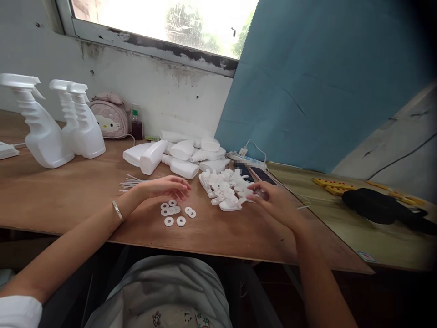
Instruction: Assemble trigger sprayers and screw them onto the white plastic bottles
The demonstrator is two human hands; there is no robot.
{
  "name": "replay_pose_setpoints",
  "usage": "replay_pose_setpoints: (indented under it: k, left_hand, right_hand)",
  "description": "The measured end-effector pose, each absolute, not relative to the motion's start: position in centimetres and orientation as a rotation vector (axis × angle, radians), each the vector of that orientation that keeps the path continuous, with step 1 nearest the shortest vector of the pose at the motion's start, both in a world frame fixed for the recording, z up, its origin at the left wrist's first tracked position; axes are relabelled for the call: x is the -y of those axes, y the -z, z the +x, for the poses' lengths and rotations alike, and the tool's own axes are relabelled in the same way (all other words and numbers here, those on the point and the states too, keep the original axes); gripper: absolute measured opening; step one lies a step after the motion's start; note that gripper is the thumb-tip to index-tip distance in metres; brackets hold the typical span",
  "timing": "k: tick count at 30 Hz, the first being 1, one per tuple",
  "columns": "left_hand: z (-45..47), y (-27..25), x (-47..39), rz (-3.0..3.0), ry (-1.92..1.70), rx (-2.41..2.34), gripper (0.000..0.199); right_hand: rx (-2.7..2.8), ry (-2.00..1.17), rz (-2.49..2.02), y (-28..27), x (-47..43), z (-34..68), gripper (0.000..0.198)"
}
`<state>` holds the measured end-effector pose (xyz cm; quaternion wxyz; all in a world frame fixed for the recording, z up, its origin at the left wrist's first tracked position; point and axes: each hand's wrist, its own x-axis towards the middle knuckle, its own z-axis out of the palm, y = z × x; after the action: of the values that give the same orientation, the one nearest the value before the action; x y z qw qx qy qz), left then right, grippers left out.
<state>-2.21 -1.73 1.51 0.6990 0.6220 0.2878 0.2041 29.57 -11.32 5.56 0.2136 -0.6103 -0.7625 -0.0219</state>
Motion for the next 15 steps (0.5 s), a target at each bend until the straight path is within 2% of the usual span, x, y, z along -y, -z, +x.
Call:
replay_pose_setpoints:
  k: [3, 8, 12, 15]
  left_hand:
    - [-2.7, -3.0, 0.6, 1.223, -0.966, -0.761, 0.019]
    - [-8.5, -6.3, -2.3, 1.225, -1.895, -1.163, 0.013]
    - [-17.1, -7.1, -2.9, 1.142, -2.458, -1.766, 0.039]
    - [-22.3, -5.9, -2.2, 0.714, -2.451, -2.279, 0.056]
  right_hand:
    - [2.182, 0.218, -1.663, -6.9, 13.0, 26.6, 0.019]
    - [2.595, 0.053, -1.19, -7.3, 13.8, 19.8, 0.036]
    - [2.739, 0.11, -0.959, -5.3, 11.1, 15.6, 0.052]
    - [2.851, 0.134, -0.822, -3.2, 8.4, 13.6, 0.049]
